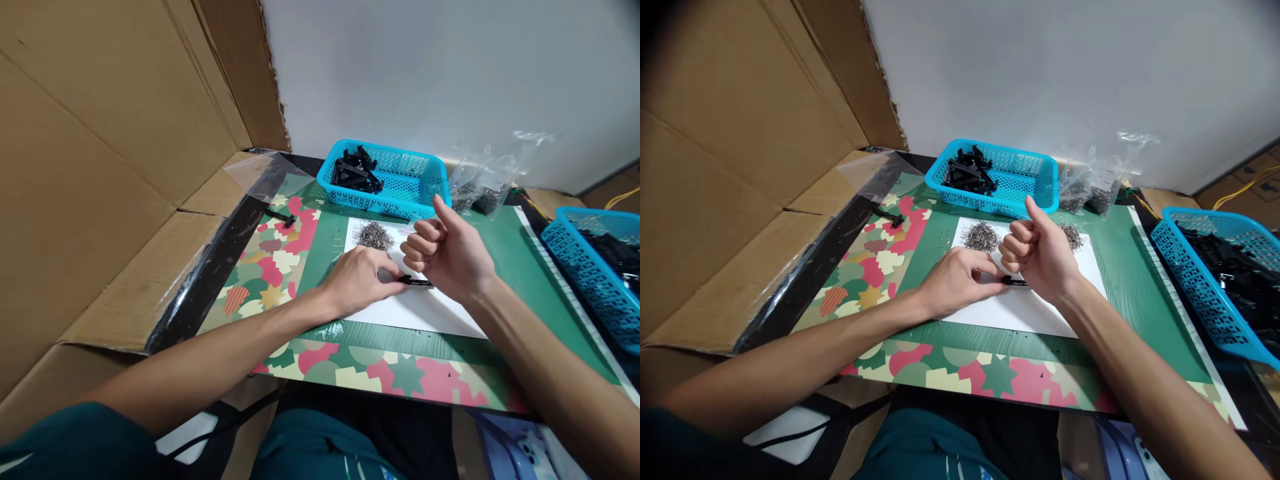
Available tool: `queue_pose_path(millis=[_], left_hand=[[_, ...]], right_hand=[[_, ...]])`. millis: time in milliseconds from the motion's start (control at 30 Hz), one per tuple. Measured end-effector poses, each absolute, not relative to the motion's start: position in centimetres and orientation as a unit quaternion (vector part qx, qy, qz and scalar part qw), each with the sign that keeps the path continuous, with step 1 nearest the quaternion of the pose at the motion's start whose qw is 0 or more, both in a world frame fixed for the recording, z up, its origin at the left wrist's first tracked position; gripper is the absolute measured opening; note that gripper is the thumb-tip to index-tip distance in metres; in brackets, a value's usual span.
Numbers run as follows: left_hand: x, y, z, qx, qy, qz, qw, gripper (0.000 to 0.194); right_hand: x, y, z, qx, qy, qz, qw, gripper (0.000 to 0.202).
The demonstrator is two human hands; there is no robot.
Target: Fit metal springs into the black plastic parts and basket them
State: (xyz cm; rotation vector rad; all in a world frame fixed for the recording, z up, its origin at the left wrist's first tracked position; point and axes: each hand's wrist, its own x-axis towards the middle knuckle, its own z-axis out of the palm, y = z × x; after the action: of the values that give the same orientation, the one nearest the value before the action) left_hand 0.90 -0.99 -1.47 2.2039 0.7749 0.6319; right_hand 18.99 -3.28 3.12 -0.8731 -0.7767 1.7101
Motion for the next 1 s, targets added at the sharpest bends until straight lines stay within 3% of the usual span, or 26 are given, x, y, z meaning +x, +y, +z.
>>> queue_pose_path(millis=[333, 533, 1000], left_hand=[[0.8, -1.0, -1.2, 0.862, 0.298, 0.235, 0.337, 0.012], [0.9, -1.1, -1.1, 0.857, 0.301, 0.233, 0.348, 0.009], [0.8, -1.3, -1.3, 0.878, 0.285, 0.23, 0.309, 0.014]], right_hand=[[18.7, -3.6, 2.7, -0.361, -0.318, 0.703, 0.523, 0.066], [18.6, -3.4, 2.2, -0.373, -0.295, 0.671, 0.569, 0.073], [17.7, -3.6, 1.3, -0.412, -0.302, 0.646, 0.567, 0.075]])
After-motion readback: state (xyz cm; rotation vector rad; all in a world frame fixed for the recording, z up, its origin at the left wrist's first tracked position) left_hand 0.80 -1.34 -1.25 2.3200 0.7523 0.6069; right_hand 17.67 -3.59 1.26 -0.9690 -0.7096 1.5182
